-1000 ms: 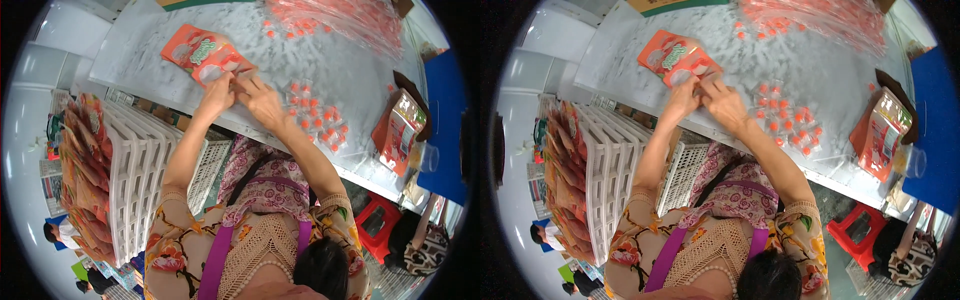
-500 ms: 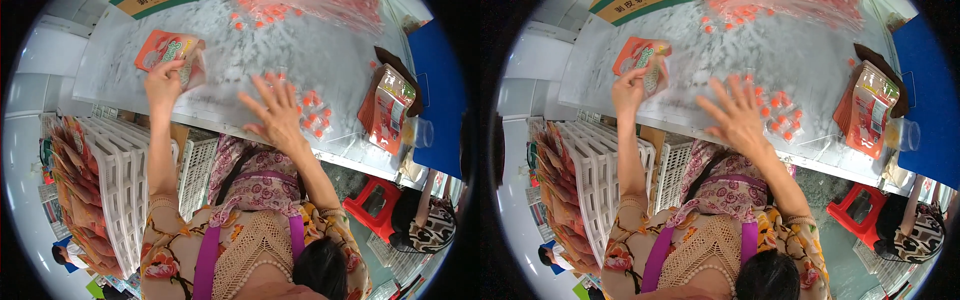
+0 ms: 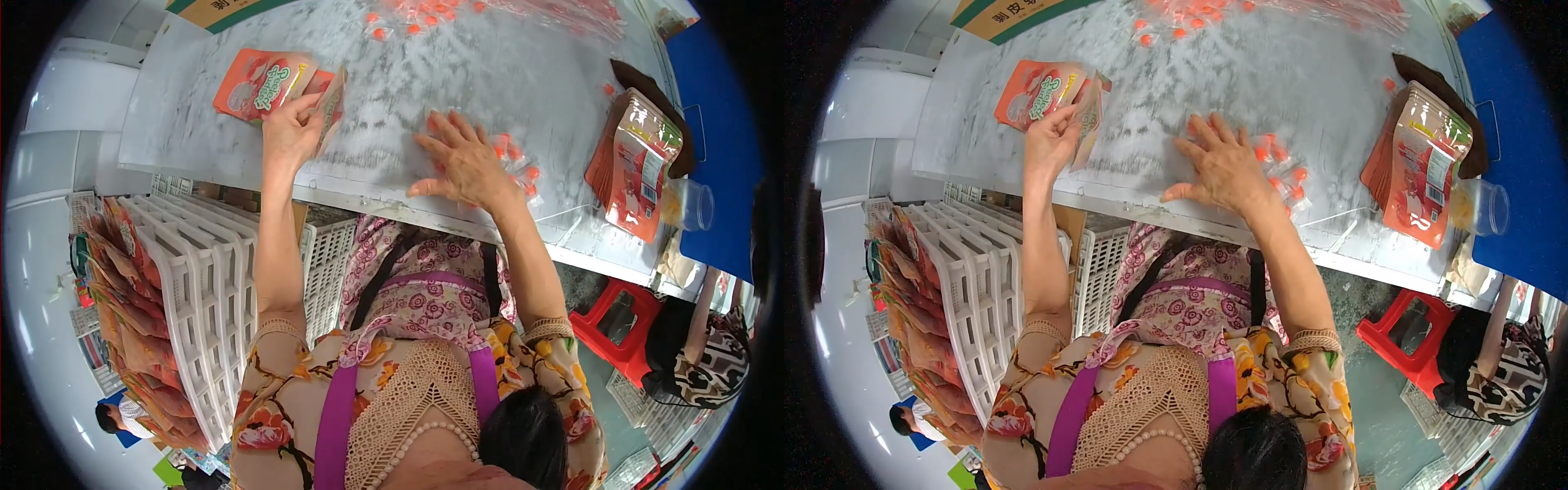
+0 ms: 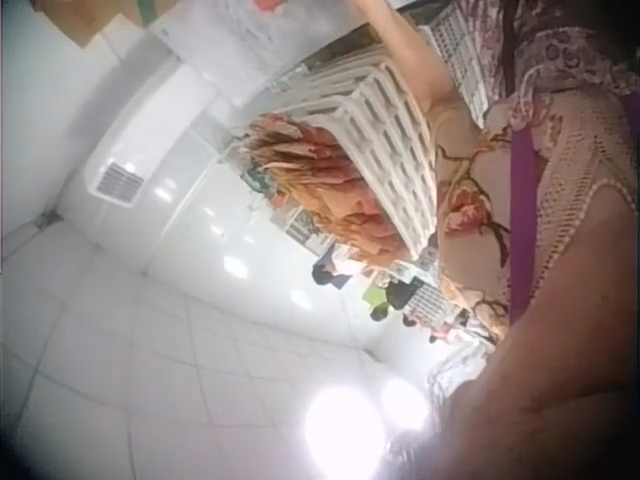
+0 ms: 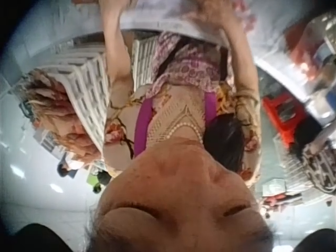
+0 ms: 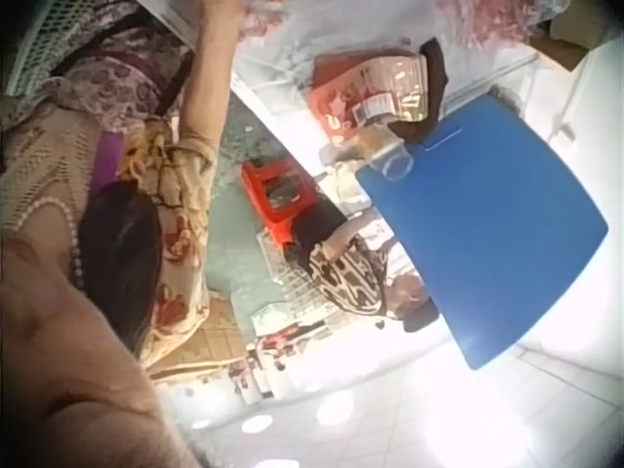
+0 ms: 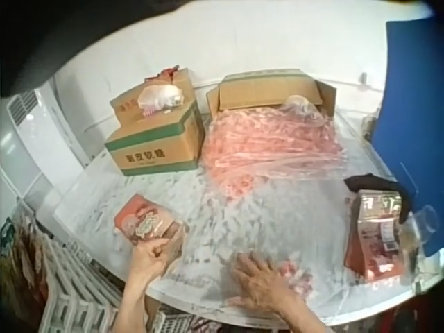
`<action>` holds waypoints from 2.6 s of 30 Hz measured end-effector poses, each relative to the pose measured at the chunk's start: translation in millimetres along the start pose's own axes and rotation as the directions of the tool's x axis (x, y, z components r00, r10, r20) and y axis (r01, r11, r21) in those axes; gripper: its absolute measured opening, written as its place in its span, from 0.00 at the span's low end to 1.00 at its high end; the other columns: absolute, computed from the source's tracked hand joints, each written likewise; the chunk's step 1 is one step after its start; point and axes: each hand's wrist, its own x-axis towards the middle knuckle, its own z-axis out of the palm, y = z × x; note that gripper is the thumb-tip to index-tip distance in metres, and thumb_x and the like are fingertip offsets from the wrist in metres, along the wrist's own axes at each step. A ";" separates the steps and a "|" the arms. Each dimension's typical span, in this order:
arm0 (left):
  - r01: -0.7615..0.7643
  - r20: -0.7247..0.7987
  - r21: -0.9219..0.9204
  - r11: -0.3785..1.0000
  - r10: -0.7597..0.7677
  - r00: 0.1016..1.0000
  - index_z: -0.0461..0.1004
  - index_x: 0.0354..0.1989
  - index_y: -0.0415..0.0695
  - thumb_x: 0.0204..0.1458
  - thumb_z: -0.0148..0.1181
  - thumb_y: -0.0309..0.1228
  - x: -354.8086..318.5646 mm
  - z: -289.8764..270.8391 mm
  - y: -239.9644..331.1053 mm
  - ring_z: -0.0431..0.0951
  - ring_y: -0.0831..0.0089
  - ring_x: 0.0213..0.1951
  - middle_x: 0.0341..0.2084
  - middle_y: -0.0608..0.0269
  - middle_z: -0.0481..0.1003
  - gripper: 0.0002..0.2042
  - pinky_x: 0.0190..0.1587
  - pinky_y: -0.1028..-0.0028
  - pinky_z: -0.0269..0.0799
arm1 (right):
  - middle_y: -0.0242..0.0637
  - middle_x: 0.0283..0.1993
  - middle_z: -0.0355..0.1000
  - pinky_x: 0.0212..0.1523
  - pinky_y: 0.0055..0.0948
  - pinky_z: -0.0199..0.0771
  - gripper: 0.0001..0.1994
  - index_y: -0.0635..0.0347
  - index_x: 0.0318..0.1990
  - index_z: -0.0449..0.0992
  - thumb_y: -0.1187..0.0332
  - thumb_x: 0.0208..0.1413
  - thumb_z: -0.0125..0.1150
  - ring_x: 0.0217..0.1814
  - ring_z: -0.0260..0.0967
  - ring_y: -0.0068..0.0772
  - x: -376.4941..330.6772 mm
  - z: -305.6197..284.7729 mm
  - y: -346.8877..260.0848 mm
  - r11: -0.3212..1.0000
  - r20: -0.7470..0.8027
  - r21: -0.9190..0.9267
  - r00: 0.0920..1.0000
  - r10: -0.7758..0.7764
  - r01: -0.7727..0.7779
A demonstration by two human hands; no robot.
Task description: Packing small individual candies into plastic pouches and organizing them into large storage trays.
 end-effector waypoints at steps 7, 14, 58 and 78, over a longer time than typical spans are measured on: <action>-0.021 -0.017 0.100 0.995 0.023 1.000 0.77 0.46 0.40 0.47 0.60 0.25 -5.0 3.9 -8.8 0.62 0.85 0.17 0.12 0.71 0.65 0.15 0.22 0.79 0.59 | 0.42 0.72 0.49 0.65 0.60 0.48 0.42 0.46 0.62 0.67 0.31 0.41 0.56 0.73 0.42 0.54 -31.7 -3.0 -17.7 0.991 0.036 -0.112 0.997 -0.070 0.074; -0.019 -0.012 0.121 0.993 0.020 1.000 0.77 0.45 0.39 0.46 0.62 0.26 -10.1 12.3 2.2 0.61 0.85 0.18 0.12 0.72 0.65 0.16 0.22 0.78 0.58 | 0.34 0.51 0.68 0.42 0.38 0.74 0.20 0.51 0.39 0.75 0.49 0.43 0.67 0.50 0.66 0.41 -33.9 22.2 -14.1 0.992 -0.229 -0.100 0.969 -0.095 0.074; -0.153 -0.123 -0.173 0.973 0.133 0.983 0.77 0.44 0.36 0.56 0.51 0.27 -8.2 133.8 84.6 0.74 0.75 0.19 0.21 0.55 0.78 0.13 0.24 0.72 0.70 | 0.50 0.56 0.70 0.64 0.44 0.57 0.16 0.63 0.47 0.76 0.77 0.51 0.48 0.65 0.58 0.58 47.8 -11.8 -9.6 0.892 -0.602 0.452 0.729 0.325 -0.024; -0.067 -0.030 -0.399 0.915 0.060 0.998 0.78 0.46 0.39 0.57 0.52 0.26 -8.1 150.3 78.4 0.76 0.78 0.31 0.30 0.59 0.80 0.12 0.38 0.75 0.70 | 0.62 0.70 0.45 0.69 0.48 0.43 0.29 0.66 0.64 0.59 0.52 0.64 0.39 0.73 0.41 0.62 70.1 -12.4 -8.0 0.722 -0.441 0.673 0.694 0.568 -0.163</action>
